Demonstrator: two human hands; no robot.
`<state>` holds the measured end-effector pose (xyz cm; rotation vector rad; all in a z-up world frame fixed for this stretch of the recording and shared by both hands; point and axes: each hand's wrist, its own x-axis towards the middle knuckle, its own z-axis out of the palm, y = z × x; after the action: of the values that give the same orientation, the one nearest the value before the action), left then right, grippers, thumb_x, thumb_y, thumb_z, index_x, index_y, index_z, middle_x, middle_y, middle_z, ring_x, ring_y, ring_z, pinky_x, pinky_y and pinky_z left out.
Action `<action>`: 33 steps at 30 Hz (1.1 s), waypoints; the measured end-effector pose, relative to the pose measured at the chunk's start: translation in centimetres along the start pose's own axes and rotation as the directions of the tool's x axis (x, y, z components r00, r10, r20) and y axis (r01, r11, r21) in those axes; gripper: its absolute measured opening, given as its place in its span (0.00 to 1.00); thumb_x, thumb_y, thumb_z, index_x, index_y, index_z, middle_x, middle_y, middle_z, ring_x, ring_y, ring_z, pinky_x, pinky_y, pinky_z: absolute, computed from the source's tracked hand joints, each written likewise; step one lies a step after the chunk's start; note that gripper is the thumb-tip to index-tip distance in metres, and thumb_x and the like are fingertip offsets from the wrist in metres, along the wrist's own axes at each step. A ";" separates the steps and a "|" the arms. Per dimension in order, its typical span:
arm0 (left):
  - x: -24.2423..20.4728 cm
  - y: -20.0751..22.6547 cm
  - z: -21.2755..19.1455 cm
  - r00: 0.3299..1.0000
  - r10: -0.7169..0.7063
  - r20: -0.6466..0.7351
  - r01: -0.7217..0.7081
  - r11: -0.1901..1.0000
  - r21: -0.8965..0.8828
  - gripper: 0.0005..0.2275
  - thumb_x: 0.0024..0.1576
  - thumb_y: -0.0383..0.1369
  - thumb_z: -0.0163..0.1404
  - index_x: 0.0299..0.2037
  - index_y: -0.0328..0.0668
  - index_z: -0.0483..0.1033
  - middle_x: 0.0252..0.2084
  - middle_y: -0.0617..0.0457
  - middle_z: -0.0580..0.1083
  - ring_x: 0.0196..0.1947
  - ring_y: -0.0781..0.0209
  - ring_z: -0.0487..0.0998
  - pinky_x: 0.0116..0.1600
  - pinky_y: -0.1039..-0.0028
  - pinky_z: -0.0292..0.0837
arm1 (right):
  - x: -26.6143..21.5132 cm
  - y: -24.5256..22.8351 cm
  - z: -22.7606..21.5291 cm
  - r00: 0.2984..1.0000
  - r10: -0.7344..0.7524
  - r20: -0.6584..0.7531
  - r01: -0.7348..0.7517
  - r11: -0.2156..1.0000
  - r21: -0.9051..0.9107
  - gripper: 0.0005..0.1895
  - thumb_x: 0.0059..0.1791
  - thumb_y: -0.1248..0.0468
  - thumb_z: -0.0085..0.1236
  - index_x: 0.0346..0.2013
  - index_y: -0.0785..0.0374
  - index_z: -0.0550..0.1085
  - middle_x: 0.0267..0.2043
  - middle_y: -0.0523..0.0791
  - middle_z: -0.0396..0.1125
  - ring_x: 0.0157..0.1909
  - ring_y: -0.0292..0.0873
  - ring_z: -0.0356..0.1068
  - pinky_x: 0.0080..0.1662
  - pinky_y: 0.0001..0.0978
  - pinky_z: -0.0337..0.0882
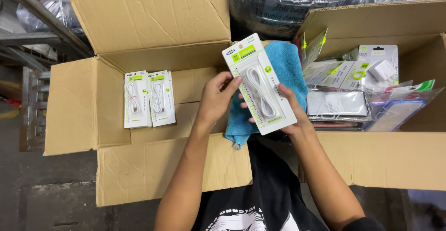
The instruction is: Packing electronic accessories like USB cables and chargers into cardboard boxes.
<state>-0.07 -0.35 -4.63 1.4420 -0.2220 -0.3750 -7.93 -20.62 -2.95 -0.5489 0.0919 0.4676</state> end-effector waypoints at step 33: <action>1.1 12.6 16.3 0.791 0.591 -0.157 -0.414 0.706 0.574 0.07 0.67 0.28 0.51 0.51 0.32 0.74 0.40 0.44 0.80 0.36 0.57 0.84 0.41 0.69 0.78 | -9.5 -19.2 -3.0 0.811 -0.368 0.455 0.180 -0.582 -0.793 0.16 0.44 0.70 0.68 0.46 0.64 0.80 0.49 0.51 0.72 0.50 0.56 0.70 0.51 0.46 0.71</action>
<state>-3.62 -14.71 9.75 1.8644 -0.4634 0.4335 -7.60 -40.40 5.70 -2.5118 -0.5393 -0.4220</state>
